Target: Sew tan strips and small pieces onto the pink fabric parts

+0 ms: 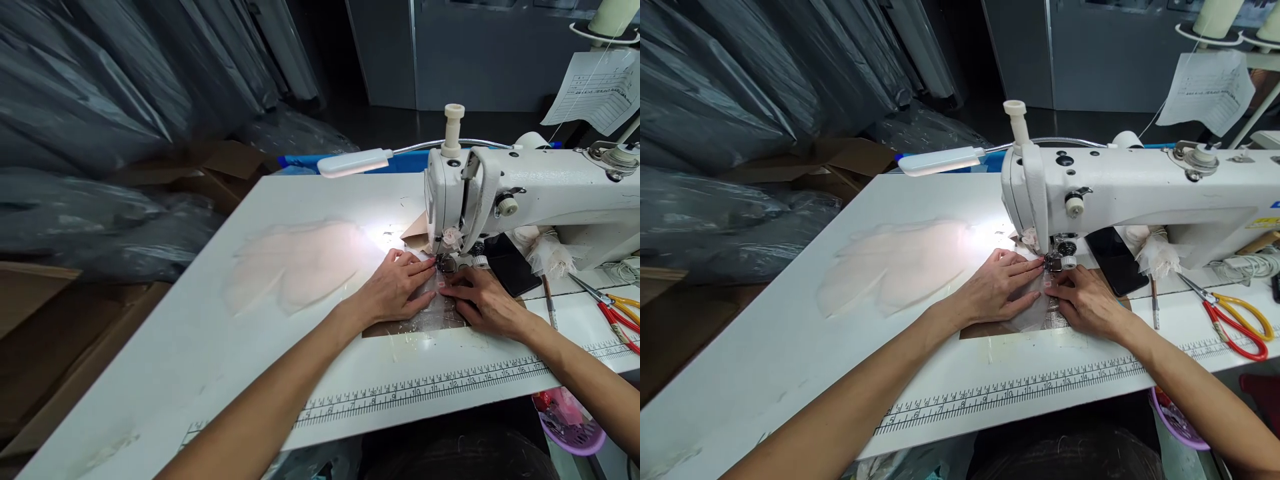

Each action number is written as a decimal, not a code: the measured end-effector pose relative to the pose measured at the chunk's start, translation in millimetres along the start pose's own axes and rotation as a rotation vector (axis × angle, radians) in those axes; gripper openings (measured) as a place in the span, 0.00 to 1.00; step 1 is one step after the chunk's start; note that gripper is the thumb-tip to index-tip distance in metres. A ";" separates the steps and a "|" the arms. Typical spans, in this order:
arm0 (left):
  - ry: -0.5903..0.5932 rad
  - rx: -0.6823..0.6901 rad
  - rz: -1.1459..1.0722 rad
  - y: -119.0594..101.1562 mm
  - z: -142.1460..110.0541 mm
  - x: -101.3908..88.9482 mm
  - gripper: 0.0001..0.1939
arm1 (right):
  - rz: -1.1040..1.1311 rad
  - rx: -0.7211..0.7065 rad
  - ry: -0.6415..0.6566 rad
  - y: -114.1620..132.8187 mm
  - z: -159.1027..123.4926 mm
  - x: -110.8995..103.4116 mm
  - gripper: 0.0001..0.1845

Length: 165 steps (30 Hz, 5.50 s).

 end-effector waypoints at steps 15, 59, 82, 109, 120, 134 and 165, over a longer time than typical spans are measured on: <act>0.023 -0.043 -0.031 1.7 -0.7 1.4 0.23 | 0.009 0.028 -0.014 -4.7 -1.3 2.0 0.17; 0.022 0.010 0.037 -11.6 1.9 -0.8 0.17 | -0.070 0.111 0.076 2.0 -17.3 6.6 0.26; 0.133 -0.055 0.093 45.0 35.2 7.1 0.15 | -0.224 0.109 -0.053 -1.9 -21.8 -12.0 0.19; 0.015 -0.221 -0.607 1.2 -8.5 -4.6 0.09 | 0.148 0.209 -0.025 -27.8 3.9 -1.6 0.11; -0.372 -0.310 -0.474 5.5 -7.0 -33.8 0.05 | 0.016 0.043 0.121 -2.8 2.1 6.8 0.21; -0.162 0.082 -0.318 -23.2 -5.8 -17.1 0.06 | 0.179 0.358 0.284 -41.3 24.2 -0.4 0.15; -0.102 0.161 -0.303 -31.2 2.1 -25.6 0.06 | 0.048 0.112 0.192 -29.7 9.9 10.8 0.19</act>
Point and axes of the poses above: each hand's wrist, its own z-axis towards the middle knuckle, its own x-axis out of the palm, y = z × x, the point moved 9 cm from there along z, towards the middle knuckle, and after that the axes turned 2 degrees about -y, right-handed, at the moved point
